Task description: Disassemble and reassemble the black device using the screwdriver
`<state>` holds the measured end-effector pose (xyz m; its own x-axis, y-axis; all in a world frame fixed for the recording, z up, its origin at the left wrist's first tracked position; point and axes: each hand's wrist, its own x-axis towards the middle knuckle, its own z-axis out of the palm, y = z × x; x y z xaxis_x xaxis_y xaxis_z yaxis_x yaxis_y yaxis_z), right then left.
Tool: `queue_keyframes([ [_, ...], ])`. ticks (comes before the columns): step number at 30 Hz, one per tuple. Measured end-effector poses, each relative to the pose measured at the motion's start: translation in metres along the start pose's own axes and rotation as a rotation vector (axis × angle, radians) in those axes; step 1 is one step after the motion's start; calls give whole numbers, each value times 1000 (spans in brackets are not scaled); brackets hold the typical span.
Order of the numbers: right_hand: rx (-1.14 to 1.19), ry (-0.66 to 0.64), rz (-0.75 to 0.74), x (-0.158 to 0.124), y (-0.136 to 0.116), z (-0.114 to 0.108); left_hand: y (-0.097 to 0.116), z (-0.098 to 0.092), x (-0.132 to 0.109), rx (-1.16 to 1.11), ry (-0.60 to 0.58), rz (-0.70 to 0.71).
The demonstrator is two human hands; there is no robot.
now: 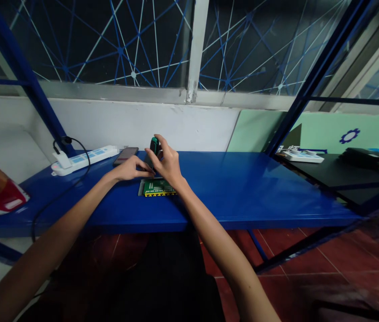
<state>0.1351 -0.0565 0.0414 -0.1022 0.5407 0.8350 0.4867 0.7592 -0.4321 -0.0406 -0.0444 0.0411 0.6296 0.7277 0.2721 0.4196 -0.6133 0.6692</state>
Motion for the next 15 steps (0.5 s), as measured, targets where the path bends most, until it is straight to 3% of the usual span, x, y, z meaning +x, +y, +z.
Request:
queue_keyframes([
  [7,-42,-39,-5,-1,-9,-4,3,0,0,-22,13,-17],
  [12,-116,-35,-15,-1,-17,-3,6,1,1,-75,148,-31],
  [15,-128,-21,-4,-2,-16,-1,6,0,2,-79,155,-22],
])
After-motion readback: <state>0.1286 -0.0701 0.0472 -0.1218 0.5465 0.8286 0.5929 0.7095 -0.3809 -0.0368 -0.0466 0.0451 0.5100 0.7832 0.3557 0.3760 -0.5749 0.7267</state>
